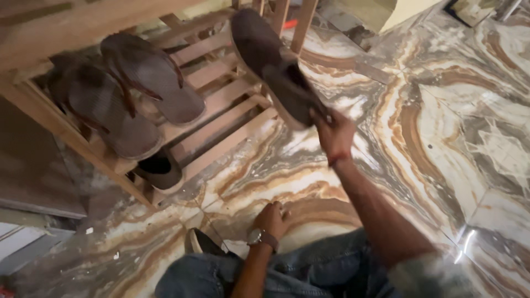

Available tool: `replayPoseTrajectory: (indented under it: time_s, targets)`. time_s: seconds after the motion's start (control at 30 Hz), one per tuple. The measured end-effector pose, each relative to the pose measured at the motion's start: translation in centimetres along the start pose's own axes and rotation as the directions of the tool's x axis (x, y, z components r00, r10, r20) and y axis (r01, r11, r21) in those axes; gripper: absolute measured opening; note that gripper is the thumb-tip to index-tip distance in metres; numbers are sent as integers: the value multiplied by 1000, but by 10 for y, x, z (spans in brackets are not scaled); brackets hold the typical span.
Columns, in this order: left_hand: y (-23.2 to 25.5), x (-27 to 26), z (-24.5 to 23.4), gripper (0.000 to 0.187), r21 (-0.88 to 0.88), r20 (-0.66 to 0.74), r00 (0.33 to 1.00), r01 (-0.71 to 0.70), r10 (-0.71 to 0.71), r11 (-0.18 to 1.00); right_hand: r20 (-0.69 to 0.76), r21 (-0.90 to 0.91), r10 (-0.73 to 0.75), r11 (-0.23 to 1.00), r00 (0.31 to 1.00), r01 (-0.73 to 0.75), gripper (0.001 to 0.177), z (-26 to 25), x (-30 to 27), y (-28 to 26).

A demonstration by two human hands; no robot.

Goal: The person removes shoes and flip-flops from a wooden shoe rack, places them on the floor, and then rearranges them back onto the rack in a neat order.

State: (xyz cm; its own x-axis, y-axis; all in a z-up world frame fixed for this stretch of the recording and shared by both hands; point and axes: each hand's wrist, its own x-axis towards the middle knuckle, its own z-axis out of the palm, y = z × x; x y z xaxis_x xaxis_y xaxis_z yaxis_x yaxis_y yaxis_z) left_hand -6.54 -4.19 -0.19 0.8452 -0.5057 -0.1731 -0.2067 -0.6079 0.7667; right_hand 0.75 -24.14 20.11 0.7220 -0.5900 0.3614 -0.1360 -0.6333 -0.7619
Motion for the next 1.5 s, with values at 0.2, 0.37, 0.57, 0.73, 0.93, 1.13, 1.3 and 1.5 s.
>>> replayPoseTrajectory:
  time_s: [0.2, 0.37, 0.57, 0.73, 0.93, 1.13, 1.3, 1.5]
  targets:
    - [4, -1, 0, 36, -23, -29, 999, 14, -15, 1000, -84, -46, -290, 957, 953, 287, 33, 85, 157, -38]
    - [9, 7, -4, 37, -16, -3, 1000, 18, -18, 1000, -68, -165, -80, 984, 994, 68, 45, 126, 182, -22]
    - [19, 2, -16, 37, -4, 56, 997, 53, -53, 999, -88, 106, -360, 924, 929, 368, 65, 102, 113, 23]
    - [23, -8, -31, 38, 81, 116, 985, 117, -126, 990, 545, -68, -72, 989, 835, 130, 32, 46, -45, 134]
    - [-5, -6, -7, 38, 119, 33, 992, 114, -118, 986, 877, -157, -235, 685, 419, 712, 22, 21, -155, 216]
    - [-41, -5, 19, 31, 210, -135, 985, 135, -108, 968, 758, -181, 4, 962, 652, 205, 39, 32, -132, 206]
    - [-50, -4, 29, 33, -106, -311, 939, 119, -146, 987, 829, -151, -5, 961, 559, 233, 45, 26, -128, 190]
    - [-100, 49, -51, 77, -383, -691, 658, 17, -298, 924, 808, -92, -44, 975, 588, 200, 46, 26, -126, 172]
